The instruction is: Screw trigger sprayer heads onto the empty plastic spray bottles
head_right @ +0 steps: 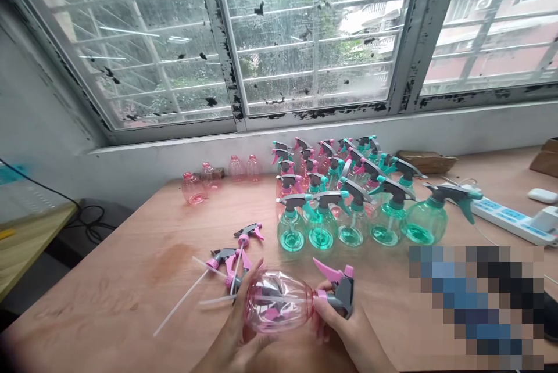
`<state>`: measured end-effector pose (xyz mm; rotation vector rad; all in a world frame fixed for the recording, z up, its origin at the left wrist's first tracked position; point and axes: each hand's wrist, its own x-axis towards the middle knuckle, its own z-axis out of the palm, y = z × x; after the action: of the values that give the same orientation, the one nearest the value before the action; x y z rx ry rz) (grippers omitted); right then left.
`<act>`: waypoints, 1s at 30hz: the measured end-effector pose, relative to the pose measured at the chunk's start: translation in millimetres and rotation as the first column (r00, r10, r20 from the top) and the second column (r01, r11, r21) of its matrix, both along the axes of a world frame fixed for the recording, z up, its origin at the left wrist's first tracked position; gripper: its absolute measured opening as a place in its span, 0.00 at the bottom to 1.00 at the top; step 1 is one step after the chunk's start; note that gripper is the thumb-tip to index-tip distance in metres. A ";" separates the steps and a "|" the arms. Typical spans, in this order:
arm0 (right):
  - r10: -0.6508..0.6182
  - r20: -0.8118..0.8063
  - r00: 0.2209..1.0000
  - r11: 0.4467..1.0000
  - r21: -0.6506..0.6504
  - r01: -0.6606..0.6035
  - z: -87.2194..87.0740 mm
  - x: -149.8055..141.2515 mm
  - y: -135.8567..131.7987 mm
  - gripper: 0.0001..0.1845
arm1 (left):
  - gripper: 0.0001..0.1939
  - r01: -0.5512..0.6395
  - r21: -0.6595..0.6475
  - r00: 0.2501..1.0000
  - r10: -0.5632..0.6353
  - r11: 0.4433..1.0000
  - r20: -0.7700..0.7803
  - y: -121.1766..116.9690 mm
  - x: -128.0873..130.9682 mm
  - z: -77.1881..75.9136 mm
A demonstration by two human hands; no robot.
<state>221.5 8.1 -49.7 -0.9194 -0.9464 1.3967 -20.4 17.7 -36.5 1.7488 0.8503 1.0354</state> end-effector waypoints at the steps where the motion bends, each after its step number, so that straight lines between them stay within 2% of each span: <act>1: 0.001 -0.001 1.000 1.000 0.010 -0.001 0.2 -0.9 0.0 0.20 | 0.44 -0.013 0.009 1.000 0.013 1.000 0.002 -0.6 0.6 -1.1; 8: -0.002 0.018 1.000 1.000 0.029 0.002 6.0 -3.2 0.2 0.22 | 0.48 -0.082 -0.030 0.996 0.083 0.996 0.042 0.9 4.8 -2.4; 16: 0.001 0.026 1.000 1.000 0.030 -0.002 9.3 -6.9 -1.6 0.24 | 0.35 -0.124 0.098 0.992 0.127 0.987 -0.027 4.6 -1.2 -7.8; 18: 0.000 0.021 1.000 0.999 0.032 0.000 8.1 -6.5 -1.2 0.24 | 0.38 -0.120 0.048 0.992 0.121 0.992 -0.018 4.0 -0.5 -9.0; 22: 0.018 0.022 1.000 0.999 0.037 -0.019 4.4 -4.5 0.5 0.24 | 0.61 -0.057 -0.039 0.997 0.060 0.998 0.057 4.2 -0.1 -8.7; 23: 0.024 0.019 1.000 0.999 0.038 -0.025 3.2 -4.2 1.1 0.24 | 0.62 -0.056 -0.039 0.996 0.058 0.998 0.063 4.6 -0.7 -8.2; 26: 0.029 0.003 1.000 0.999 0.032 -0.029 -0.6 -3.6 3.4 0.23 | 0.55 -0.086 -0.023 0.995 0.087 0.996 0.046 6.7 -2.3 -7.6; 30: -0.004 -0.019 1.000 1.000 0.029 0.005 -3.0 -3.2 6.2 0.23 | 0.52 -0.142 0.013 0.990 0.142 0.990 0.013 8.9 -0.3 -11.9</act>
<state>218.3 14.3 -52.7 -0.8847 -0.9475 1.3823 -20.7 26.7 -48.4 1.7118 0.9739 1.1463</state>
